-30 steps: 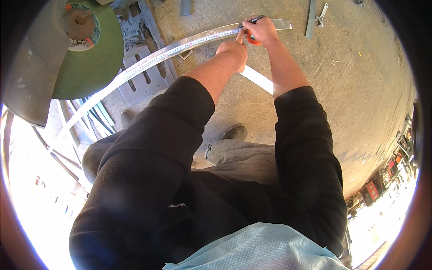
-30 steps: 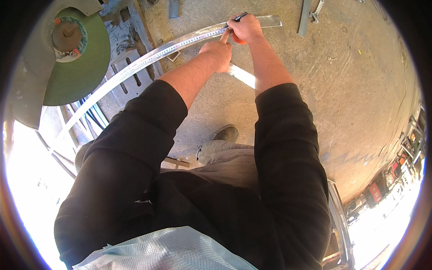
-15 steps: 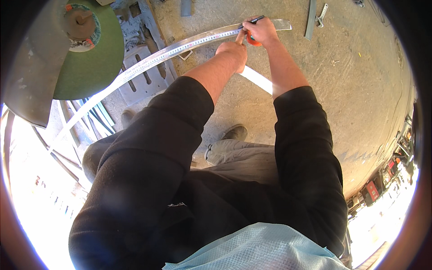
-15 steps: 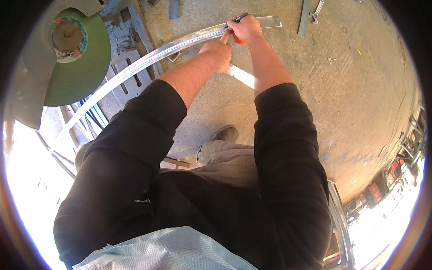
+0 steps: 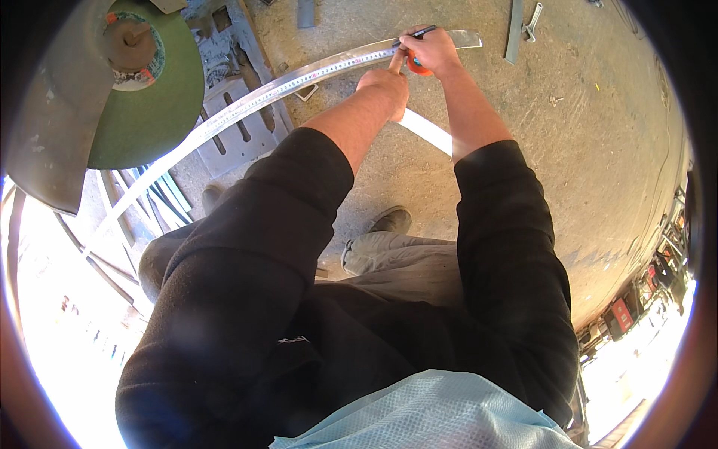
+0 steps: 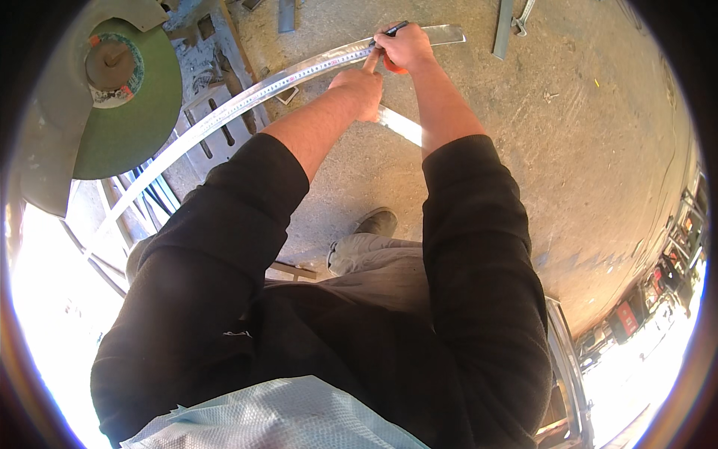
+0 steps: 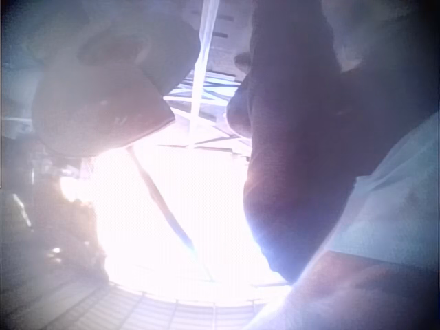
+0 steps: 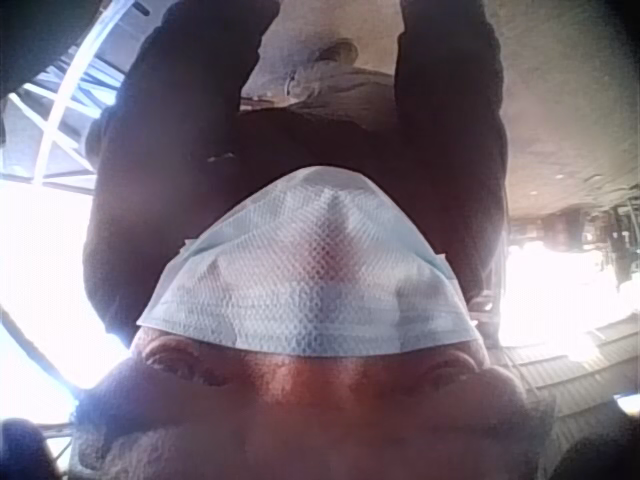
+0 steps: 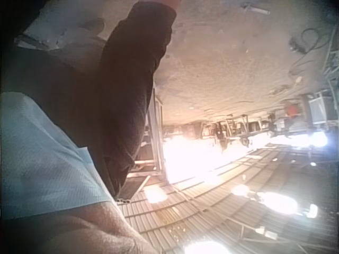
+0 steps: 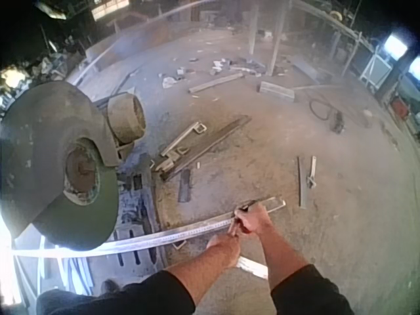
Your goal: The person measures a long metal bar with a tape measure and marks it with a pen. They then position the bar under a chop saw and cut it at the marked point. After cutting, the person picks up the cut piece and walks across the workshop floor.
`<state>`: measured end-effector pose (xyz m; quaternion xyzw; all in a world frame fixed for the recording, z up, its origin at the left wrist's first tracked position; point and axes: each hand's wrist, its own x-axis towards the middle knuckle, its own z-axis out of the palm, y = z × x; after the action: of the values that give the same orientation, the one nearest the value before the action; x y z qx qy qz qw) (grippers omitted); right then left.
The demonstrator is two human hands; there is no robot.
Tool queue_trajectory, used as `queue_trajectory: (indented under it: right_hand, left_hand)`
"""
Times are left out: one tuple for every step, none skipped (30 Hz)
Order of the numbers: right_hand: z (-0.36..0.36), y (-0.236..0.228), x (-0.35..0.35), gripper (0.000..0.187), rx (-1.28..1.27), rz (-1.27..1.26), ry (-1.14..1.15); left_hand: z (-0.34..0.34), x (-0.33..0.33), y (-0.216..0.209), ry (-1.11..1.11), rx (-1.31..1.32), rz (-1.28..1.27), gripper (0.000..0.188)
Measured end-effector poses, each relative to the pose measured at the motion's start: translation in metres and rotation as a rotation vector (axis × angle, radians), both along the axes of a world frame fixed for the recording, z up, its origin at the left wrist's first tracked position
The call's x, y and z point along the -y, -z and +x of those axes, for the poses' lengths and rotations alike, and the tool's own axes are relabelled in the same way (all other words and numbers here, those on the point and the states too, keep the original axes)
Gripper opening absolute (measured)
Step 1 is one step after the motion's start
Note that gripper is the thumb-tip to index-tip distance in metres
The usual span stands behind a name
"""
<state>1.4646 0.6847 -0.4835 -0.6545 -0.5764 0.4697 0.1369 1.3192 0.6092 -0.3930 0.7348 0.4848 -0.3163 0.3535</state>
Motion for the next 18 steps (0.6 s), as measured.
queue_trajectory:
  right_hand:
    - [0.0,0.0,0.0,0.028,0.018,0.006,-0.005]
    - [0.0,-0.001,0.0,0.028,0.026,0.017,-0.01]
    - [-0.001,-0.002,0.0,0.027,0.019,0.015,-0.009]
    - [-0.001,-0.003,0.001,0.027,0.002,0.02,-0.008]
    - [-0.001,-0.004,0.001,0.027,-0.014,0.024,-0.006]
    - [-0.002,-0.005,0.002,0.026,-0.007,0.019,-0.01]
    - [-0.002,-0.007,0.002,0.025,0.001,0.014,-0.014]
    - [-0.003,-0.008,0.002,0.025,0.005,0.007,-0.017]
    - [-0.003,-0.01,0.001,0.025,0.021,-0.001,-0.014]
    - [-0.003,-0.011,0.001,0.025,0.033,0.014,-0.022]
    - [-0.003,-0.012,0.0,0.024,0.038,0.023,-0.027]
    - [-0.003,-0.013,-0.001,0.023,0.048,0.005,-0.037]
    - [-0.002,-0.013,-0.003,0.024,0.056,0.002,-0.059]
    - [-0.001,-0.012,-0.004,0.027,0.067,-0.028,-0.086]
    - [0.0,-0.011,-0.005,0.03,0.078,-0.041,-0.116]
    - [0.001,-0.009,-0.005,0.03,0.055,-0.045,-0.089]
    - [0.002,-0.006,-0.004,0.03,0.032,-0.029,-0.066]
    - [0.003,-0.004,-0.004,0.03,0.01,-0.014,-0.043]
  left_hand:
    - [-0.001,0.0,0.0,0.0,0.007,-0.005,0.069]
    - [-0.002,0.0,0.001,0.0,0.012,-0.009,0.072]
    - [-0.002,0.0,0.001,-0.001,0.025,-0.016,0.072]
    - [-0.003,0.0,0.001,-0.001,0.037,-0.021,0.072]
    - [-0.003,0.0,0.001,-0.003,0.043,-0.031,0.071]
    - [-0.004,-0.001,0.002,0.001,0.048,-0.031,0.071]
    - [-0.004,-0.001,0.002,0.004,0.048,-0.036,0.071]
    - [-0.003,-0.001,0.003,0.0,0.046,-0.036,0.071]
    - [-0.003,0.0,0.003,0.007,0.048,-0.012,0.07]
    - [-0.003,0.001,0.004,0.008,0.047,0.016,0.069]
    - [-0.004,0.002,0.004,0.007,0.04,0.035,0.068]
    - [-0.004,0.002,0.005,0.016,0.04,0.043,0.068]
    - [-0.005,0.002,0.005,0.023,0.038,0.042,0.067]
    - [-0.005,0.002,0.006,0.026,0.037,0.037,0.067]
    - [-0.006,0.003,0.006,0.035,0.038,0.029,0.067]
    - [-0.006,0.002,0.006,0.041,0.042,0.025,0.068]
    - [-0.007,0.001,0.005,0.041,0.043,0.026,0.069]
    - [-0.007,0.001,0.005,0.047,0.042,0.021,0.069]
